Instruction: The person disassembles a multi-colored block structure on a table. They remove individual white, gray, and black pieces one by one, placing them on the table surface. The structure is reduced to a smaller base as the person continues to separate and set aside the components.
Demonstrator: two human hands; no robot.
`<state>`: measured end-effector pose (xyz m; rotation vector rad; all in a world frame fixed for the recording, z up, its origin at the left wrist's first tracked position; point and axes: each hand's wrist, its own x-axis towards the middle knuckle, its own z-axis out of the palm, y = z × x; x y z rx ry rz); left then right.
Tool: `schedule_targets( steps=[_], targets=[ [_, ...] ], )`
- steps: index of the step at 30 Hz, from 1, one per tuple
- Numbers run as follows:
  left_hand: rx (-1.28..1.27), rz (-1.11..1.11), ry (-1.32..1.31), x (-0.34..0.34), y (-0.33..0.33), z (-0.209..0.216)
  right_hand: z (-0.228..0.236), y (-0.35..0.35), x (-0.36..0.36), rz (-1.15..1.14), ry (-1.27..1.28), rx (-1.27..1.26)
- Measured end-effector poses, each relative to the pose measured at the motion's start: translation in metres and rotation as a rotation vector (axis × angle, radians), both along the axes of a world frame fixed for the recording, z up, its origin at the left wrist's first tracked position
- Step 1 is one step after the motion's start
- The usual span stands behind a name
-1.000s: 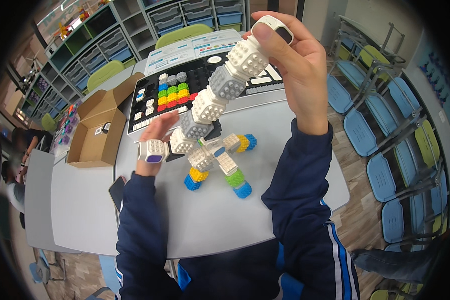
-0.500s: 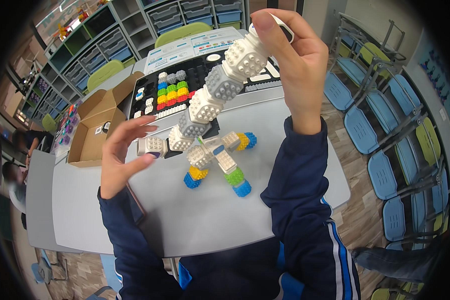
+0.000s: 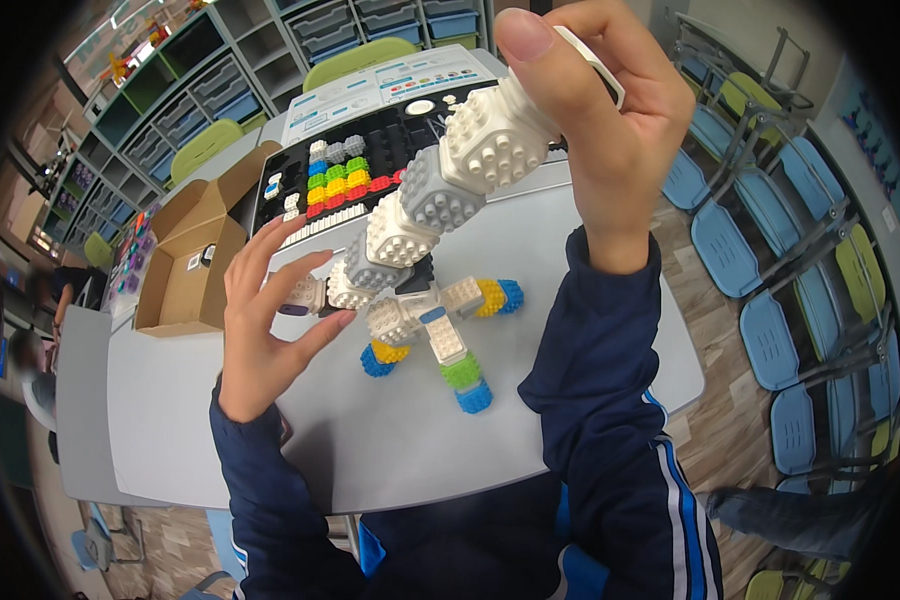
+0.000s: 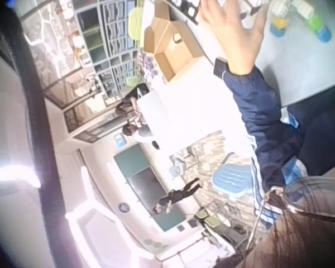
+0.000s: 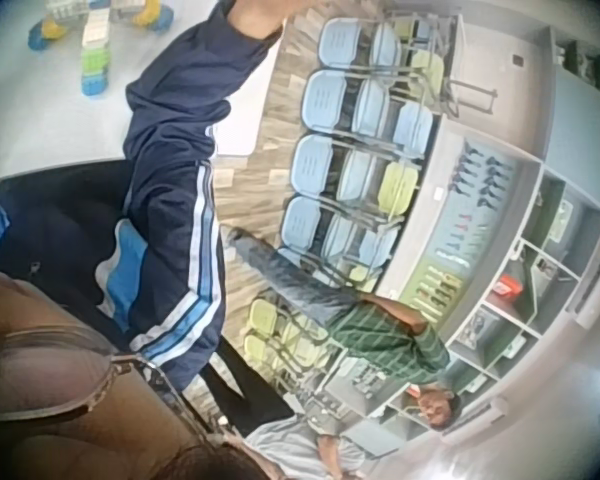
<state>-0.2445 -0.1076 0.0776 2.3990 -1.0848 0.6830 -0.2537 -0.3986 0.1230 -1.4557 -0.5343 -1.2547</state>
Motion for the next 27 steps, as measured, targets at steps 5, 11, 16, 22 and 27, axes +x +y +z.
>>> schedule_targets(
  steps=[5, 11, 16, 22, 27],
  targets=[
    [0.041, 0.003, 0.08, -0.008, -0.008, 0.001, 0.005, 0.007, -0.006, -0.09, 0.015, -0.012],
    [0.132, 0.097, -0.111, -0.009, -0.015, -0.01, 0.006, 0.01, -0.006, -0.088, 0.031, 0.007],
    [0.127, 0.12, -0.094, -0.012, -0.015, -0.007, 0.006, 0.013, -0.008, -0.074, 0.046, 0.033],
    [-0.046, 0.06, -0.073, -0.03, -0.032, 0.018, 0.007, 0.014, -0.009, -0.073, 0.053, -0.006],
    [-0.28, -0.131, -0.098, -0.029, -0.082, 0.031, 0.008, 0.012, -0.014, 0.067, 0.059, -0.004]
  ],
)
